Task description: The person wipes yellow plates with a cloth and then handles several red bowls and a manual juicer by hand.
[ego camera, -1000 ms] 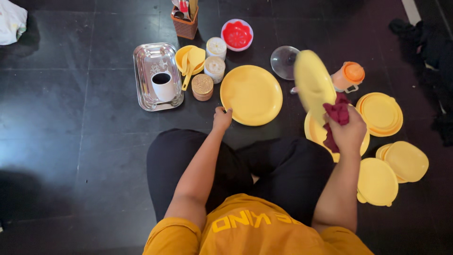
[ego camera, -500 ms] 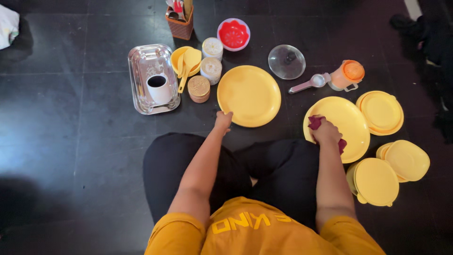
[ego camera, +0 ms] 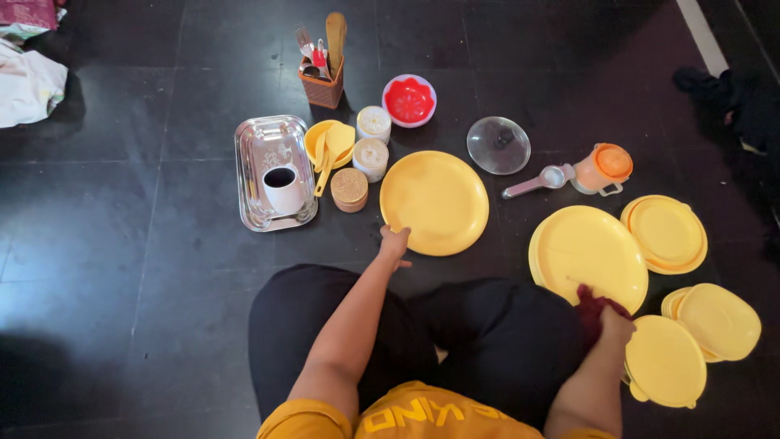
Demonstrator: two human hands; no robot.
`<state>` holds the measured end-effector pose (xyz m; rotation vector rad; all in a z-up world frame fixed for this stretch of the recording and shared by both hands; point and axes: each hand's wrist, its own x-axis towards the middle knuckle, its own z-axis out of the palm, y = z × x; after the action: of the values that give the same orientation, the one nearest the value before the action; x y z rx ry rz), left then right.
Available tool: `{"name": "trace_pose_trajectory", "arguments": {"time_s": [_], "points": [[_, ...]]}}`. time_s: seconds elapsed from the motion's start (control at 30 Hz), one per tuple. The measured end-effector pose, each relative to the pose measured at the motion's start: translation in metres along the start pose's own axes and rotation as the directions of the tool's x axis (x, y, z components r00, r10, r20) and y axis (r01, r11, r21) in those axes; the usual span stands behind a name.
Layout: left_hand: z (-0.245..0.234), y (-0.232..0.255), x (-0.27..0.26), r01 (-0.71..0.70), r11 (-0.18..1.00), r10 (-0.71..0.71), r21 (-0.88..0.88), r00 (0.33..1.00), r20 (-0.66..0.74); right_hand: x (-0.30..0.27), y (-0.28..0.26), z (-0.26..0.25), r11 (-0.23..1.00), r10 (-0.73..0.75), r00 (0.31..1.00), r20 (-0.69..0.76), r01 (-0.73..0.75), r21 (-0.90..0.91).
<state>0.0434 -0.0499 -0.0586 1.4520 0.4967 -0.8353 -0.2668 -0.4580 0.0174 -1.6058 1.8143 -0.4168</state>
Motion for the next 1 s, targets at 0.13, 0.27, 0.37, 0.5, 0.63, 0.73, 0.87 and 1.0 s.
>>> {"name": "trace_pose_trajectory", "arguments": {"time_s": [0.13,0.27,0.37,0.5,0.63,0.73,0.87,1.0], "points": [[0.001,0.003,-0.007,0.003,1.0,-0.002,-0.026,1.0,0.012,0.007,0.001,0.003,0.989,0.131,0.986,0.107,-0.138,0.054],[-0.002,-0.002,0.002,-0.03,0.999,0.031,-0.01,0.999,0.009,0.013,0.017,-0.008,0.983,0.05,0.994,0.101,-0.031,-0.184],[-0.001,-0.005,0.011,-0.01,1.0,0.01,0.022,1.0,-0.008,0.011,0.032,-0.019,0.926,-0.016,0.981,0.193,0.088,-0.367],[0.002,-0.009,0.017,-0.03,0.996,0.031,0.084,0.999,-0.007,0.003,0.042,-0.032,0.964,0.04,0.951,0.308,0.044,-0.262],[0.001,-0.01,0.015,-0.05,0.99,0.054,0.133,0.998,-0.026,0.003,0.025,-0.028,0.948,0.089,0.892,0.443,-0.212,0.237],[-0.002,-0.009,0.015,-0.061,0.989,0.065,0.133,0.998,-0.027,0.005,-0.003,-0.017,0.724,0.142,0.888,0.438,-0.394,0.566],[-0.002,-0.011,0.023,-0.065,0.991,0.068,0.116,0.998,-0.02,0.003,-0.004,-0.008,0.89,0.227,0.894,0.386,-0.351,0.291],[-0.001,-0.013,0.024,-0.092,0.991,0.09,0.097,0.996,0.021,-0.009,0.006,0.001,0.896,0.138,0.869,0.476,-0.314,0.314]]}}
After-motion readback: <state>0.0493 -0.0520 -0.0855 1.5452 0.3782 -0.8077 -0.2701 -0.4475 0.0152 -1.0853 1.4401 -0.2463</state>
